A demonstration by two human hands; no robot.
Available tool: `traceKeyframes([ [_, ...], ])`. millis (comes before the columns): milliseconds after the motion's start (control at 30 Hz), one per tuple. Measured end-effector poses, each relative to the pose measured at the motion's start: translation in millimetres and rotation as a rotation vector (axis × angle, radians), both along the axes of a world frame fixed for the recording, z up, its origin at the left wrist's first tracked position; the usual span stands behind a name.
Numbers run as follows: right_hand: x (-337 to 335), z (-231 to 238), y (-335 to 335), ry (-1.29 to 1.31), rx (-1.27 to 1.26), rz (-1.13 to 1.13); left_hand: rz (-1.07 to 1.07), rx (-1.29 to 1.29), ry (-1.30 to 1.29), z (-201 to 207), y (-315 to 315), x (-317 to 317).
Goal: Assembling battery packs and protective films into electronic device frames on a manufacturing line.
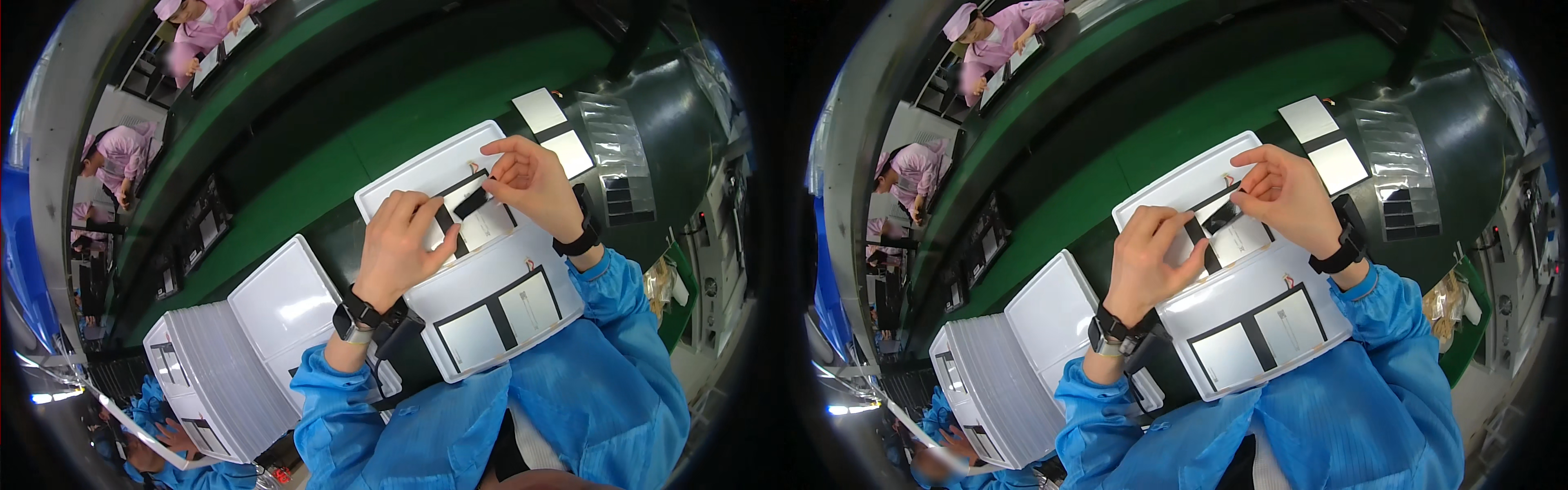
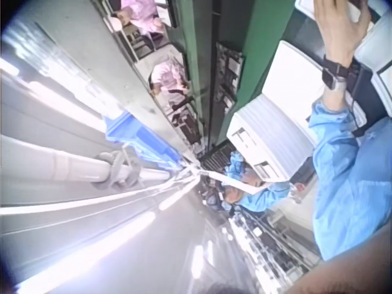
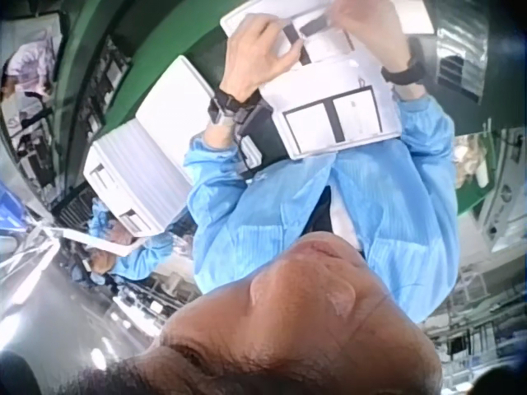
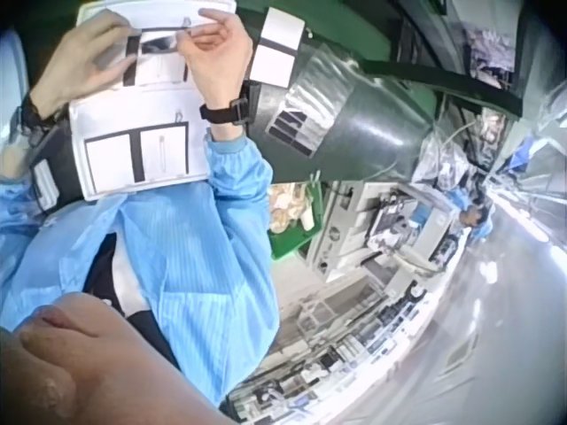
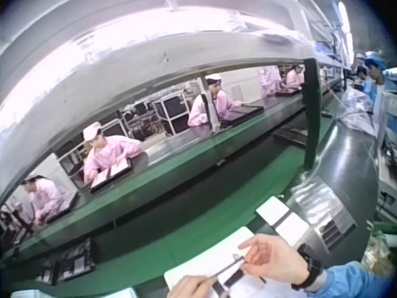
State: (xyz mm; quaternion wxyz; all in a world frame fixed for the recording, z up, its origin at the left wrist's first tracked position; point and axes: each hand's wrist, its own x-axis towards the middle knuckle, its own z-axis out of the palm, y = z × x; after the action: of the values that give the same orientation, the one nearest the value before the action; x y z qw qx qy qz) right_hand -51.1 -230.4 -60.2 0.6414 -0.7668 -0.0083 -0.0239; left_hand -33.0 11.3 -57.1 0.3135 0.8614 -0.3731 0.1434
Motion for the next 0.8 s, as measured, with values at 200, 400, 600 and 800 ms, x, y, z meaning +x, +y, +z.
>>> traceKeyframes([
  [200,15.5,-4.0,9.0,0.115,0.010,-0.095,0.075,-0.002,-0.111,-24.6,1.0,5.6],
  [400,17.5,-8.2,14.6,0.112,-0.048,-0.162,0.075,0.004,-0.134,-25.5,-0.5,6.7],
  [600,17.2,-9.2,19.1,0.109,-0.064,-0.185,0.082,0.015,-0.115,-25.7,0.9,6.7],
  [800,16.7,-5.7,16.5,0.118,-0.024,-0.172,0.077,0.019,-0.107,-26.6,0.4,6.6],
])
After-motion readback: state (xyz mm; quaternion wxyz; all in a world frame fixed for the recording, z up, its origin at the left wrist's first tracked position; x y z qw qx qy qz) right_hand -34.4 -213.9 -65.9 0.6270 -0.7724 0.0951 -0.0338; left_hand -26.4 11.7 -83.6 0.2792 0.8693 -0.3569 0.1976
